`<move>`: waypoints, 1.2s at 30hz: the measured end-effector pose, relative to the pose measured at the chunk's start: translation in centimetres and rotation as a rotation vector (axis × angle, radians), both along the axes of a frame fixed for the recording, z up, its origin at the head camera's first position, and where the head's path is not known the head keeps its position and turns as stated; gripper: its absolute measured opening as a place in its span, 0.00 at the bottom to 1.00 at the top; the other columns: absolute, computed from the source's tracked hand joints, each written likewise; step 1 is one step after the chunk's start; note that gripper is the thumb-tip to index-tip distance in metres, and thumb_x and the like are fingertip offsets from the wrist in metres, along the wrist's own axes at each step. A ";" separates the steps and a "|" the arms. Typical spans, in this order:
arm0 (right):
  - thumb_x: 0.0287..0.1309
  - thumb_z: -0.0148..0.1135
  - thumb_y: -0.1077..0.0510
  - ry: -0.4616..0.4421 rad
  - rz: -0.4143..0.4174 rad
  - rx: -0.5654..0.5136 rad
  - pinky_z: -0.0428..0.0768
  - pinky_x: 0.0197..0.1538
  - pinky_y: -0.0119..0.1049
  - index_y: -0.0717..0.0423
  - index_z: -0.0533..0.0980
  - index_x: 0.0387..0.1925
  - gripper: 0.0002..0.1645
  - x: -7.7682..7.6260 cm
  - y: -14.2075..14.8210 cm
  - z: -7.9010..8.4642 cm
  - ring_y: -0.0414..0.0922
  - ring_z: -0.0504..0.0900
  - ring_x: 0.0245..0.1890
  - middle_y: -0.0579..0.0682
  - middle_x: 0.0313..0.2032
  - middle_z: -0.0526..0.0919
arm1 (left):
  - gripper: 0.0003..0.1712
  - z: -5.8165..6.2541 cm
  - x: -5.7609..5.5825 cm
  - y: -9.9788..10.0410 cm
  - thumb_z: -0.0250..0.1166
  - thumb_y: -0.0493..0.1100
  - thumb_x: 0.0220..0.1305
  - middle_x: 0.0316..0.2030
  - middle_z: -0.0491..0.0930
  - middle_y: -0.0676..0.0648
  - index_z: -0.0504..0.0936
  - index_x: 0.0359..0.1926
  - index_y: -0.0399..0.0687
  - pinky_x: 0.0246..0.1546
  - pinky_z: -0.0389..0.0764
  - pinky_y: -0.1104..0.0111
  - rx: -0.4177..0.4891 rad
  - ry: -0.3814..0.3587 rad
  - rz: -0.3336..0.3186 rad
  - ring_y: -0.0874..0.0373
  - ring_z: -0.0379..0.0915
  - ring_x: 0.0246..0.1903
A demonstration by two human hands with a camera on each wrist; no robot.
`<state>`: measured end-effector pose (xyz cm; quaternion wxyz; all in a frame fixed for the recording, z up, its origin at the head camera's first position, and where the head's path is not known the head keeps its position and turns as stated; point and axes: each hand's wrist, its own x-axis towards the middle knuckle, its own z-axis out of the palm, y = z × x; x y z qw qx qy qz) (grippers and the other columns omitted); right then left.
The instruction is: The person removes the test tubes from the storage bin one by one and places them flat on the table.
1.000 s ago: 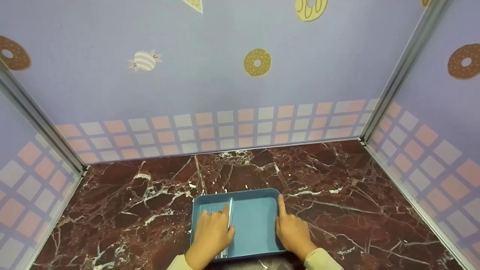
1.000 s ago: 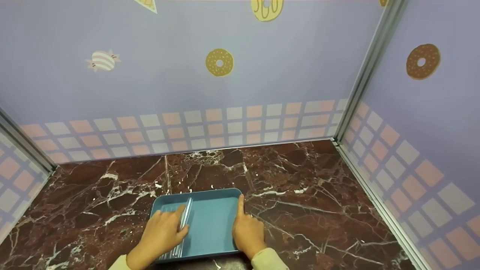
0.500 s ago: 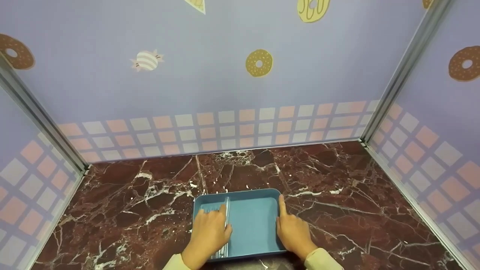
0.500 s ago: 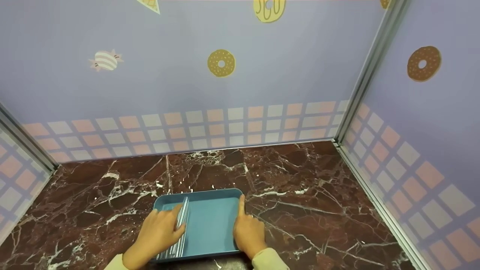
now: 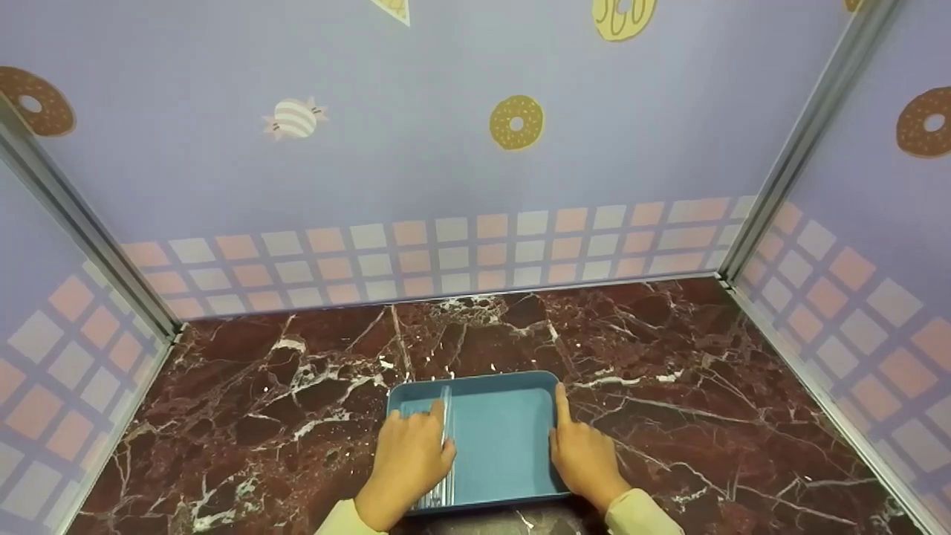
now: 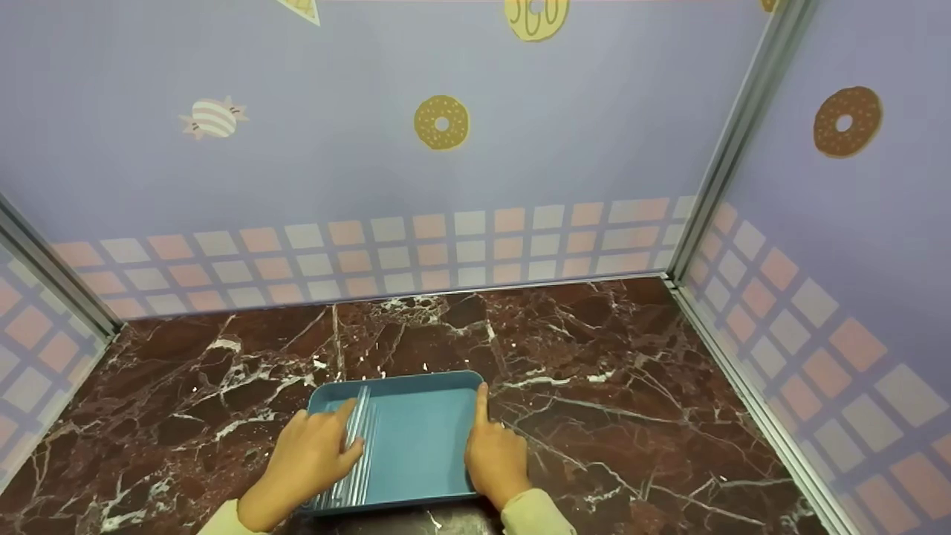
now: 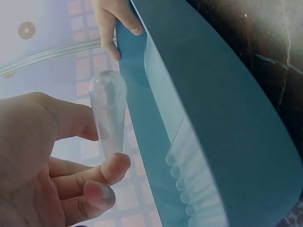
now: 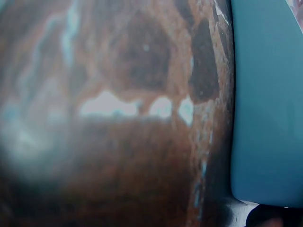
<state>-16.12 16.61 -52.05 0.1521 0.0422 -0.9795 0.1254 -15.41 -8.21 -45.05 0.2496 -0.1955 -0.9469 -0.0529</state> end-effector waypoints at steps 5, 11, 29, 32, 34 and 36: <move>0.59 0.60 0.54 -0.018 -0.003 -0.012 0.66 0.15 0.45 0.58 0.59 0.71 0.40 0.0 0.1 0.1 0.52 0.76 0.14 0.55 0.17 0.79 | 0.20 0.1 0.0 -0.2 0.70 0.45 0.41 0.11 0.75 0.50 0.80 0.37 0.39 0.20 0.58 0.66 0.000 -0.002 0.000 0.53 0.69 0.13; 0.58 0.61 0.50 -0.106 -0.020 -0.021 0.68 0.17 0.45 0.56 0.56 0.72 0.44 0.1 0.3 0.3 0.50 0.76 0.15 0.55 0.18 0.80 | 0.18 0.3 0.2 -0.4 0.69 0.44 0.42 0.11 0.74 0.50 0.79 0.35 0.40 0.19 0.55 0.66 -0.005 -0.018 -0.003 0.54 0.66 0.11; 0.56 0.63 0.47 -0.160 -0.028 -0.014 0.68 0.18 0.44 0.57 0.52 0.74 0.50 -0.4 0.1 0.3 0.48 0.73 0.14 0.53 0.17 0.79 | 0.20 0.8 0.3 -1.3 0.69 0.45 0.43 0.12 0.76 0.48 0.79 0.37 0.39 0.21 0.55 0.66 -0.007 -0.041 0.031 0.53 0.65 0.11; 0.58 0.62 0.48 -0.156 -0.026 -0.021 0.70 0.19 0.46 0.56 0.53 0.74 0.48 -0.3 0.0 0.3 0.50 0.76 0.16 0.55 0.20 0.81 | 0.20 0.8 0.4 -1.4 0.69 0.45 0.43 0.11 0.75 0.49 0.79 0.39 0.39 0.20 0.52 0.67 -0.011 -0.043 0.034 0.55 0.63 0.10; 0.59 0.61 0.49 -0.142 -0.023 -0.025 0.70 0.19 0.47 0.56 0.54 0.73 0.46 -0.2 -0.1 0.2 0.51 0.78 0.17 0.56 0.21 0.82 | 0.21 0.8 0.4 -1.6 0.69 0.45 0.43 0.11 0.75 0.49 0.80 0.40 0.38 0.20 0.51 0.67 -0.015 -0.045 0.036 0.57 0.61 0.10; 0.60 0.60 0.51 -0.133 -0.017 -0.028 0.70 0.19 0.47 0.56 0.54 0.73 0.44 -0.1 -0.1 0.2 0.51 0.78 0.17 0.56 0.21 0.82 | 0.23 0.8 0.5 -1.7 0.70 0.44 0.43 0.11 0.75 0.50 0.81 0.42 0.37 0.20 0.50 0.68 -0.017 -0.051 0.034 0.58 0.58 0.09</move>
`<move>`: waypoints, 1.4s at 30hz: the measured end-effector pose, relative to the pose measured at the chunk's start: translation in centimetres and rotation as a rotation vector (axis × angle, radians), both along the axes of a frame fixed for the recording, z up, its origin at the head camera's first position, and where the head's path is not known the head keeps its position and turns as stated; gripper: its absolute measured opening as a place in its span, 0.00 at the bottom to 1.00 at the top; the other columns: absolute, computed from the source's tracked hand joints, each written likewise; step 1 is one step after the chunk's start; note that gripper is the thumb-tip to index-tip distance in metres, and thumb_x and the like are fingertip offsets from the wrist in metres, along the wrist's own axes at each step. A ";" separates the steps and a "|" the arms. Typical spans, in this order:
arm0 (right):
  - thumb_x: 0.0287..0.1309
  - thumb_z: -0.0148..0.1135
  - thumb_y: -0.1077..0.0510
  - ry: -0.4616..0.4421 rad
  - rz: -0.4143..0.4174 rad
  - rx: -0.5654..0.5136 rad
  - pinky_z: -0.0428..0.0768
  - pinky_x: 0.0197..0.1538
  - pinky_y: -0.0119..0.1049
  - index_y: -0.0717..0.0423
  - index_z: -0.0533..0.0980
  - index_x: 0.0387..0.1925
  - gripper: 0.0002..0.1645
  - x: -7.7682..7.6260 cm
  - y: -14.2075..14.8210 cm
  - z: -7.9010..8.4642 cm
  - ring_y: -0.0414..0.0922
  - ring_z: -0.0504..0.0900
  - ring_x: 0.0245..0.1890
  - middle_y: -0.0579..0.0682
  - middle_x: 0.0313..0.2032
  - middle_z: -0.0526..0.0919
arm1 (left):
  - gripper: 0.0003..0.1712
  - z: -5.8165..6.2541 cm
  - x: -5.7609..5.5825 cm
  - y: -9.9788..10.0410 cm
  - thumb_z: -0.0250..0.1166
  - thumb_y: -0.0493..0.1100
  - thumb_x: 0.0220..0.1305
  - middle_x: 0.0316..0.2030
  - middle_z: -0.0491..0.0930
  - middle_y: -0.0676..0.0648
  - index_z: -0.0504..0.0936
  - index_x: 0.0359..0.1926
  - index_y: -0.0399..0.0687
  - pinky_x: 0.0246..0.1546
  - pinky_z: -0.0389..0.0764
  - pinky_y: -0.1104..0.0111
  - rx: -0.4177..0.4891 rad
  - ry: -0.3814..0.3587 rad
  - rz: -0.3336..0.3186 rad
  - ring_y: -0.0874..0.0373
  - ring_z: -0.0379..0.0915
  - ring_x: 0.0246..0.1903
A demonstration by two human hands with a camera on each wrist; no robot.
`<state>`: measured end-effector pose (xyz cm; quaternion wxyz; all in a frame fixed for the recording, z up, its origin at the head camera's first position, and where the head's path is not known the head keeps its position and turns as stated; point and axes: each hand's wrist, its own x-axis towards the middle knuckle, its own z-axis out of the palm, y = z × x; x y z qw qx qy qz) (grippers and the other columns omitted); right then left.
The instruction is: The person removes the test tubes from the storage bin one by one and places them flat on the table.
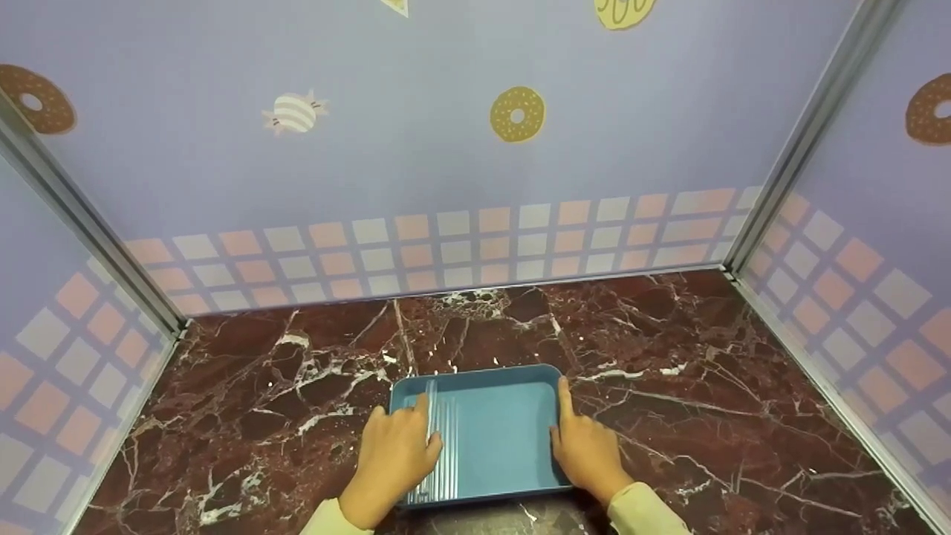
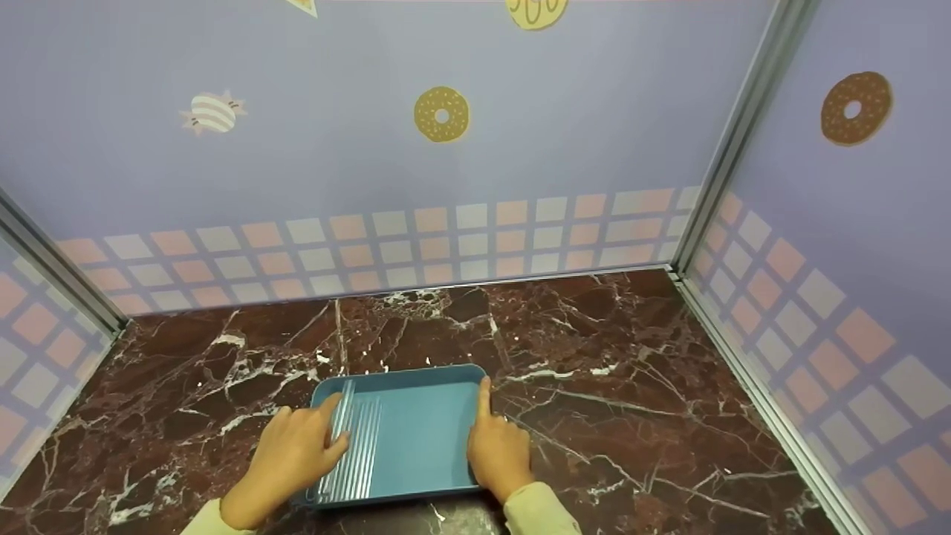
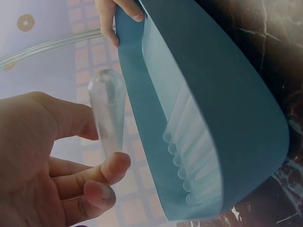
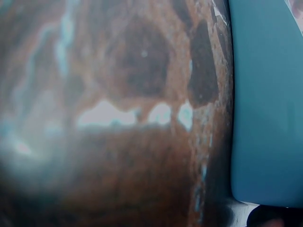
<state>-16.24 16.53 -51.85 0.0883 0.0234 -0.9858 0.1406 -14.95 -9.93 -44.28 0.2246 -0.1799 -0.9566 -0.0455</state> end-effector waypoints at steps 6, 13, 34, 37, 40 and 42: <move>0.60 0.60 0.52 0.025 -0.002 0.005 0.68 0.18 0.45 0.56 0.55 0.73 0.43 0.2 0.0 0.1 0.50 0.76 0.15 0.55 0.18 0.81 | 0.23 0.0 0.0 -0.3 0.70 0.44 0.43 0.11 0.76 0.49 0.81 0.41 0.36 0.20 0.51 0.68 0.000 0.002 0.001 0.59 0.58 0.09; 0.63 0.57 0.52 0.050 -0.006 0.001 0.69 0.18 0.47 0.56 0.56 0.72 0.40 0.1 0.1 0.0 0.53 0.78 0.16 0.56 0.19 0.81 | 0.22 -0.2 0.1 -0.6 0.70 0.45 0.44 0.12 0.77 0.47 0.78 0.40 0.38 0.21 0.58 0.65 0.001 0.007 0.016 0.53 0.68 0.11; 0.64 0.56 0.53 0.040 0.017 -0.009 0.67 0.17 0.45 0.58 0.55 0.73 0.39 0.1 0.1 0.0 0.50 0.74 0.13 0.53 0.15 0.78 | 0.27 -0.8 0.1 -1.7 0.69 0.46 0.46 0.13 0.77 0.48 0.79 0.47 0.36 0.22 0.57 0.66 0.012 -0.032 0.045 0.55 0.65 0.11; 0.64 0.56 0.53 0.037 0.016 -0.006 0.68 0.17 0.44 0.58 0.55 0.73 0.40 0.2 0.1 0.0 0.48 0.74 0.13 0.52 0.15 0.77 | 0.27 -0.9 0.1 -1.9 0.70 0.46 0.46 0.13 0.78 0.47 0.79 0.47 0.36 0.22 0.59 0.65 0.010 -0.041 0.047 0.54 0.67 0.12; 0.63 0.56 0.53 0.045 0.016 -0.006 0.67 0.17 0.44 0.58 0.55 0.73 0.40 0.1 0.1 0.0 0.48 0.73 0.13 0.52 0.14 0.77 | 0.25 -1.0 0.0 -2.0 0.69 0.46 0.46 0.13 0.77 0.47 0.79 0.46 0.37 0.22 0.59 0.65 0.010 -0.044 0.049 0.54 0.67 0.12; 0.63 0.56 0.53 0.053 0.016 -0.004 0.67 0.16 0.44 0.58 0.55 0.73 0.40 0.1 0.1 0.0 0.49 0.73 0.13 0.53 0.15 0.77 | 0.23 -0.9 0.0 -2.2 0.69 0.45 0.46 0.13 0.77 0.47 0.79 0.43 0.37 0.21 0.58 0.65 0.013 -0.045 0.054 0.55 0.65 0.11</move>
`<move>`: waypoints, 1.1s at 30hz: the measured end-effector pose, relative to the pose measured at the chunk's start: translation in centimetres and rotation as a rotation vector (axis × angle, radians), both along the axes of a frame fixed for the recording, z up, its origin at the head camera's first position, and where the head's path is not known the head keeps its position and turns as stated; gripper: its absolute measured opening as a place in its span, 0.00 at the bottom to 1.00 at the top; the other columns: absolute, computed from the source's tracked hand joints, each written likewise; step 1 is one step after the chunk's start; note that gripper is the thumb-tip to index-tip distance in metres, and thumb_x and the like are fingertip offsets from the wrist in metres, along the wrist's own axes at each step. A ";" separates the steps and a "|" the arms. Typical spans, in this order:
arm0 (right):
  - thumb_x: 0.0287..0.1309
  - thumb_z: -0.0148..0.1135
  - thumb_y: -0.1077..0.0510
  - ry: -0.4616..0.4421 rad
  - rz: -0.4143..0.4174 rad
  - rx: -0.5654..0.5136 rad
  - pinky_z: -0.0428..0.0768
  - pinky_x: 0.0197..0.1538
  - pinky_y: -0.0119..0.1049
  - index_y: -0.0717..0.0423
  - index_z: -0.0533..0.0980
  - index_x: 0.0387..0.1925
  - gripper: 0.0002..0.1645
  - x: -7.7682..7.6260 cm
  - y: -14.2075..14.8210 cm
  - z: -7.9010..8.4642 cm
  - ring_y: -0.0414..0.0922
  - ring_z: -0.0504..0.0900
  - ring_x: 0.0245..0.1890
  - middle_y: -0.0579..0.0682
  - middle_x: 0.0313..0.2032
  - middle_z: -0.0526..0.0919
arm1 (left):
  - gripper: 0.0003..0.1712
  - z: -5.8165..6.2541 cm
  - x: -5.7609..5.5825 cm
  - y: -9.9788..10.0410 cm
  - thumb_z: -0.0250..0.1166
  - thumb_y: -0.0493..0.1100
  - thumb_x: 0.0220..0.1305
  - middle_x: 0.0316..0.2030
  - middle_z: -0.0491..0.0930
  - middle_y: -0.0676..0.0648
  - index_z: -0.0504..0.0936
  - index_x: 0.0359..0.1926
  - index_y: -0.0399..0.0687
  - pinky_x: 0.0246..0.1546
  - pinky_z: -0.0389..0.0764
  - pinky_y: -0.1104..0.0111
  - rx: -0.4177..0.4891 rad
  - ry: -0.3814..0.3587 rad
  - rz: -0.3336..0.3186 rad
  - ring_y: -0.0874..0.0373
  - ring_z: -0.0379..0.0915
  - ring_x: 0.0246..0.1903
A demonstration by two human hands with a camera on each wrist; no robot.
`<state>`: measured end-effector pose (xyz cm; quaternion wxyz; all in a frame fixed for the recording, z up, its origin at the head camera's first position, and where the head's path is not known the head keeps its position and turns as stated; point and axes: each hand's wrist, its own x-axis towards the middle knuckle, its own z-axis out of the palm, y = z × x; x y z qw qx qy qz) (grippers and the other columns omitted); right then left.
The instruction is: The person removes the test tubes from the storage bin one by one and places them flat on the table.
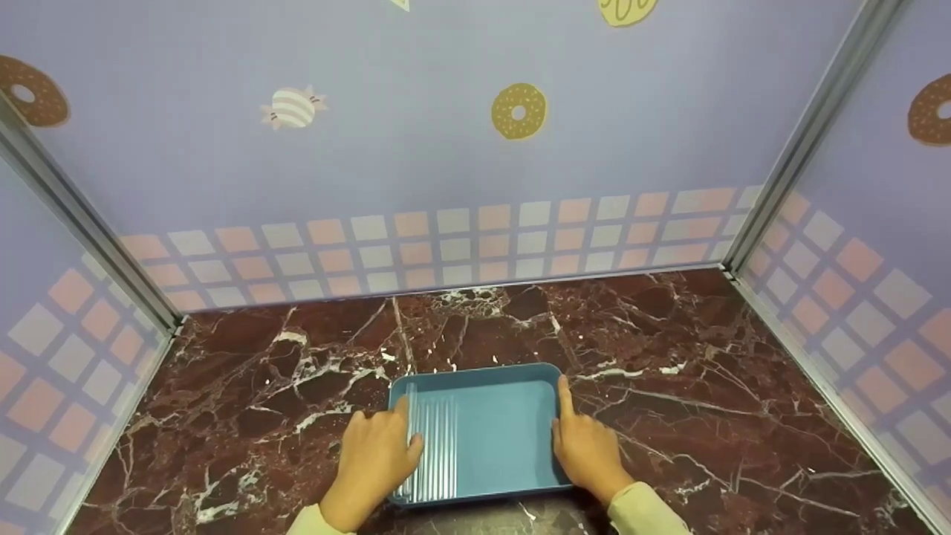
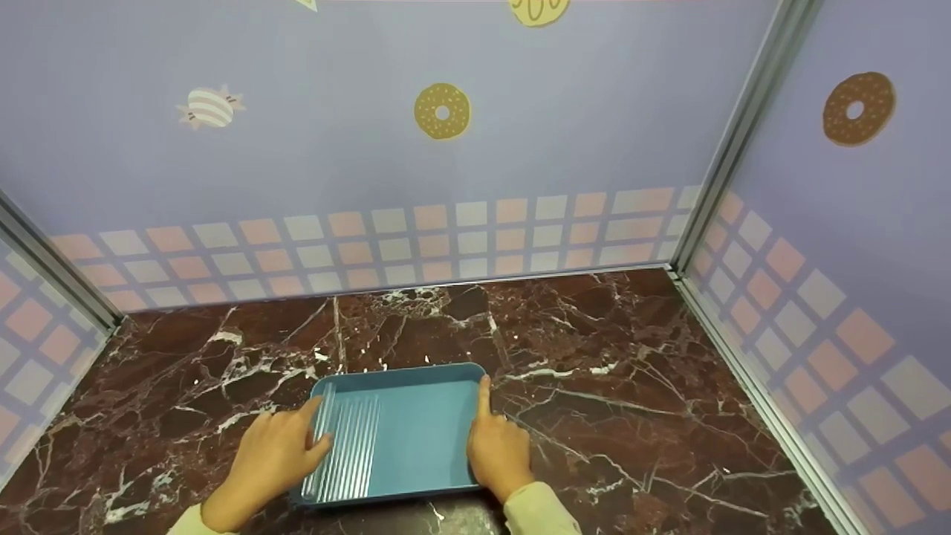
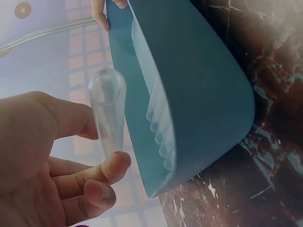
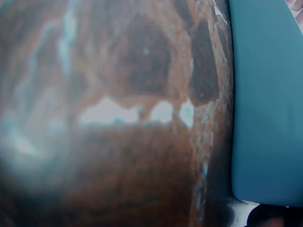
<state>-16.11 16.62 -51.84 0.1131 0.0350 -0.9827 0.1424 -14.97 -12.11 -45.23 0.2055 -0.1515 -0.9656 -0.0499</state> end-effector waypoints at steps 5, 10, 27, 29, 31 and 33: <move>0.63 0.56 0.53 0.009 -0.004 0.005 0.67 0.17 0.44 0.58 0.55 0.72 0.39 0.0 0.0 0.0 0.49 0.73 0.13 0.54 0.15 0.78 | 0.22 0.1 0.0 -0.3 0.69 0.45 0.46 0.12 0.75 0.48 0.80 0.42 0.37 0.21 0.55 0.67 -0.004 -0.001 0.007 0.57 0.61 0.11; 0.64 0.56 0.54 0.020 -0.008 0.011 0.67 0.17 0.45 0.57 0.56 0.72 0.38 0.0 0.1 0.0 0.50 0.74 0.14 0.55 0.16 0.78 | 0.21 0.2 -0.2 -0.5 0.69 0.44 0.45 0.10 0.73 0.50 0.79 0.40 0.37 0.20 0.56 0.67 -0.016 0.024 -0.004 0.58 0.59 0.10; 0.63 0.56 0.54 0.028 -0.022 0.014 0.67 0.17 0.45 0.56 0.57 0.72 0.38 -0.1 0.1 -0.1 0.52 0.75 0.15 0.56 0.17 0.79 | 0.27 0.0 -0.1 -1.2 0.69 0.43 0.45 0.12 0.75 0.47 0.80 0.48 0.35 0.27 0.72 0.58 0.016 0.016 -0.001 0.54 0.66 0.12; 0.63 0.56 0.54 0.032 -0.023 0.015 0.67 0.17 0.46 0.56 0.57 0.72 0.38 -0.1 0.1 -0.1 0.52 0.75 0.15 0.56 0.17 0.79 | 0.24 -0.1 -0.1 -1.3 0.70 0.44 0.45 0.12 0.75 0.47 0.80 0.45 0.36 0.23 0.65 0.62 0.012 0.009 0.004 0.54 0.64 0.12; 0.63 0.56 0.54 0.036 -0.021 0.013 0.68 0.17 0.47 0.56 0.58 0.71 0.37 0.0 0.0 -0.1 0.53 0.77 0.16 0.57 0.18 0.80 | 0.22 -0.2 -0.1 -1.5 0.70 0.44 0.45 0.13 0.76 0.46 0.79 0.41 0.37 0.21 0.62 0.64 0.013 0.014 0.006 0.54 0.65 0.11; 0.63 0.56 0.54 0.037 -0.016 0.011 0.68 0.18 0.47 0.56 0.58 0.71 0.37 0.0 -0.1 -0.1 0.54 0.77 0.17 0.57 0.19 0.80 | 0.21 -0.4 -0.1 -1.6 0.71 0.44 0.44 0.14 0.78 0.45 0.79 0.39 0.37 0.21 0.61 0.64 0.018 0.024 0.008 0.52 0.66 0.12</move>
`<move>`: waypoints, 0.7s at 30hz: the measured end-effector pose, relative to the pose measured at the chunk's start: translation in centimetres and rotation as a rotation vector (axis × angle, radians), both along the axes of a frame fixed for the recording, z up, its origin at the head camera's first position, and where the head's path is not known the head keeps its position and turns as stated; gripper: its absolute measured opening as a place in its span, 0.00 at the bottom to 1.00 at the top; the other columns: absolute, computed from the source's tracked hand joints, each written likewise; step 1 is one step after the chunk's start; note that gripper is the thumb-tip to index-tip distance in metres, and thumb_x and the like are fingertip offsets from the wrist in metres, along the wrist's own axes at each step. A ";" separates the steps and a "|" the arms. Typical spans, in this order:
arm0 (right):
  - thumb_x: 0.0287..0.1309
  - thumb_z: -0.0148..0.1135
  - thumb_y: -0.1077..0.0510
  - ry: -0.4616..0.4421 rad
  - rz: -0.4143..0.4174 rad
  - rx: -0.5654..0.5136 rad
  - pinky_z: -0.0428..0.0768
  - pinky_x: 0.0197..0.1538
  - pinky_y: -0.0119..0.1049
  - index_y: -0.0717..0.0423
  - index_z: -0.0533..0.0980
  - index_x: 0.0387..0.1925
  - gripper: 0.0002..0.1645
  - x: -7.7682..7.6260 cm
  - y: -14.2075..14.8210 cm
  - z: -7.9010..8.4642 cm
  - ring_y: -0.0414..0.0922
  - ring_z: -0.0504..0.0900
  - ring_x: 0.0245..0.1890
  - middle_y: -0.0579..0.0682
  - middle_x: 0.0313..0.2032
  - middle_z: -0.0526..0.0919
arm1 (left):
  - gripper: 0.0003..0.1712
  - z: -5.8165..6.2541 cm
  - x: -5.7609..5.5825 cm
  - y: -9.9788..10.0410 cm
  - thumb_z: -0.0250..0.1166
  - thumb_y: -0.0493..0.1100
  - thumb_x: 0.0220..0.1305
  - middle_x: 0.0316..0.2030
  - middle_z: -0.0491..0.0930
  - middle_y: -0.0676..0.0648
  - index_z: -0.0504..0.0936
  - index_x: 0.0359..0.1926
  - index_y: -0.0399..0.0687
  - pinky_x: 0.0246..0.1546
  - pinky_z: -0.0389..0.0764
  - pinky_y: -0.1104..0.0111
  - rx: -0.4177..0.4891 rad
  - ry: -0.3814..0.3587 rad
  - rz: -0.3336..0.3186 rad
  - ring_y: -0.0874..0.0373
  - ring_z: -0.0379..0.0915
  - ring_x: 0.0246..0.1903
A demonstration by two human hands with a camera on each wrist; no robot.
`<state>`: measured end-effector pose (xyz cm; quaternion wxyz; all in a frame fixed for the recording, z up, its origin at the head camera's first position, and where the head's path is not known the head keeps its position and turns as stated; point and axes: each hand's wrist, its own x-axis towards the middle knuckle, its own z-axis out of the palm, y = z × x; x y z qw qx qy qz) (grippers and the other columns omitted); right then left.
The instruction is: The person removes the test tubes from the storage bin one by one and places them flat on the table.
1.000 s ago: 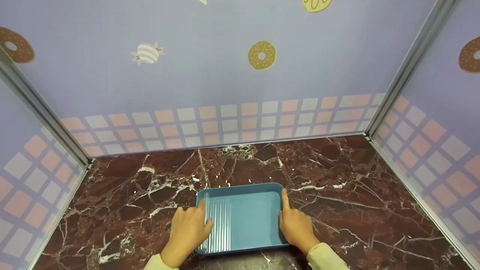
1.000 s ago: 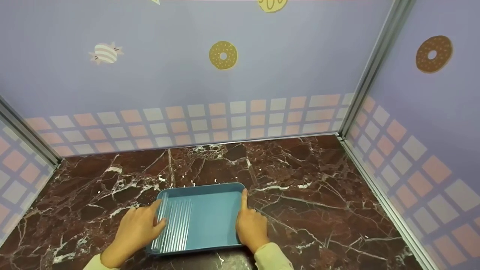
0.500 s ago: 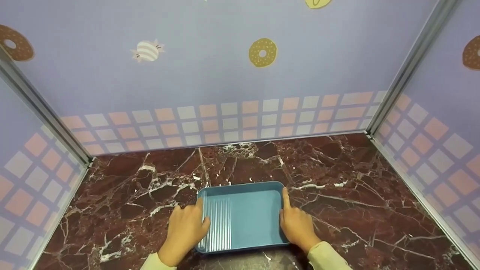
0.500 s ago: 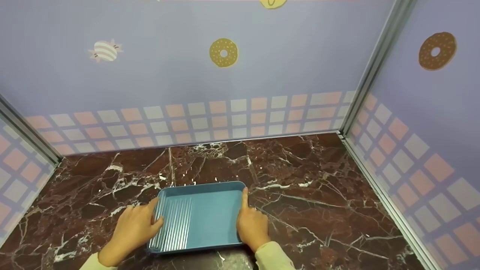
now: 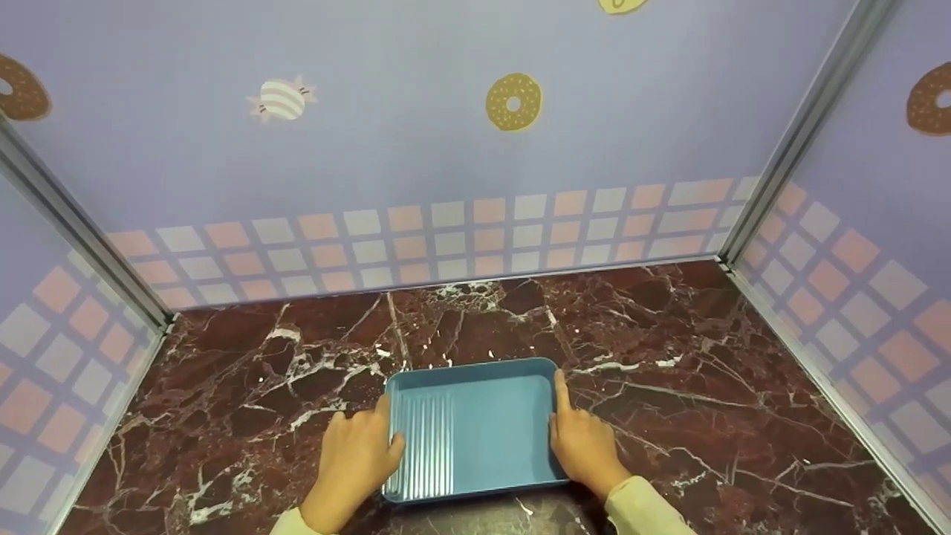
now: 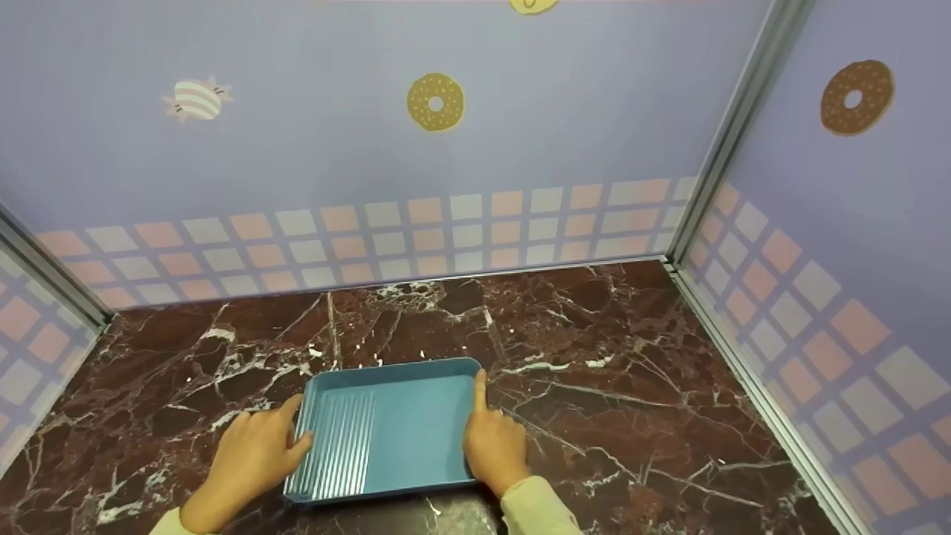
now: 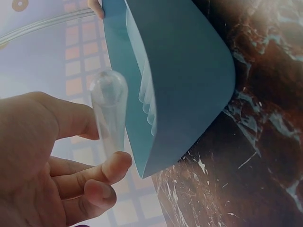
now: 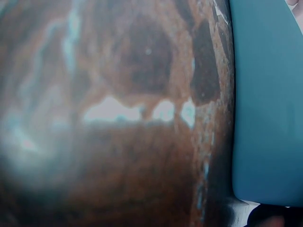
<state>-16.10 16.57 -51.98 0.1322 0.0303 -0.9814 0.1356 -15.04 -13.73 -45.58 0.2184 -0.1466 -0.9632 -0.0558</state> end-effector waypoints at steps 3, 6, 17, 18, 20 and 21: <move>0.64 0.56 0.54 0.002 0.003 0.000 0.68 0.18 0.48 0.56 0.59 0.71 0.36 0.0 -0.1 0.0 0.55 0.78 0.17 0.58 0.20 0.81 | 0.21 -0.1 0.1 -0.2 0.71 0.44 0.44 0.15 0.78 0.44 0.79 0.40 0.37 0.20 0.61 0.63 0.013 0.007 0.000 0.51 0.67 0.12; 0.64 0.56 0.54 0.002 -0.001 -0.001 0.68 0.18 0.48 0.56 0.59 0.71 0.37 0.0 -0.1 -0.1 0.55 0.78 0.17 0.58 0.20 0.81 | 0.22 -0.2 0.1 -0.2 0.70 0.43 0.45 0.15 0.79 0.44 0.79 0.41 0.36 0.21 0.62 0.62 0.019 -0.006 0.004 0.50 0.67 0.13; 0.64 0.55 0.54 -0.015 0.007 -0.013 0.68 0.17 0.47 0.56 0.57 0.72 0.38 0.0 0.0 -0.2 0.53 0.77 0.16 0.57 0.19 0.80 | 0.25 -0.4 0.3 -0.6 0.71 0.43 0.44 0.18 0.82 0.43 0.80 0.44 0.34 0.23 0.66 0.60 0.019 -0.045 0.022 0.48 0.73 0.16; 0.64 0.55 0.54 -0.014 0.009 -0.014 0.68 0.17 0.47 0.56 0.57 0.72 0.38 0.0 0.1 -0.2 0.53 0.77 0.16 0.57 0.19 0.80 | 0.25 -0.4 0.3 -0.7 0.71 0.43 0.44 0.18 0.82 0.43 0.81 0.44 0.34 0.23 0.65 0.61 0.020 -0.044 0.024 0.48 0.73 0.16; 0.64 0.56 0.55 -0.017 0.009 -0.016 0.68 0.17 0.46 0.56 0.56 0.72 0.38 0.0 0.1 -0.1 0.53 0.77 0.16 0.57 0.18 0.80 | 0.26 -0.5 0.3 -0.8 0.71 0.44 0.44 0.17 0.81 0.43 0.81 0.45 0.34 0.22 0.63 0.62 0.021 -0.051 0.025 0.49 0.72 0.15; 0.64 0.56 0.54 -0.020 0.008 -0.018 0.68 0.17 0.47 0.56 0.56 0.72 0.38 0.0 0.1 -0.1 0.53 0.77 0.16 0.57 0.18 0.80 | 0.25 -0.5 0.3 -0.8 0.71 0.44 0.44 0.17 0.81 0.43 0.81 0.45 0.34 0.22 0.63 0.62 0.019 -0.053 0.025 0.49 0.72 0.15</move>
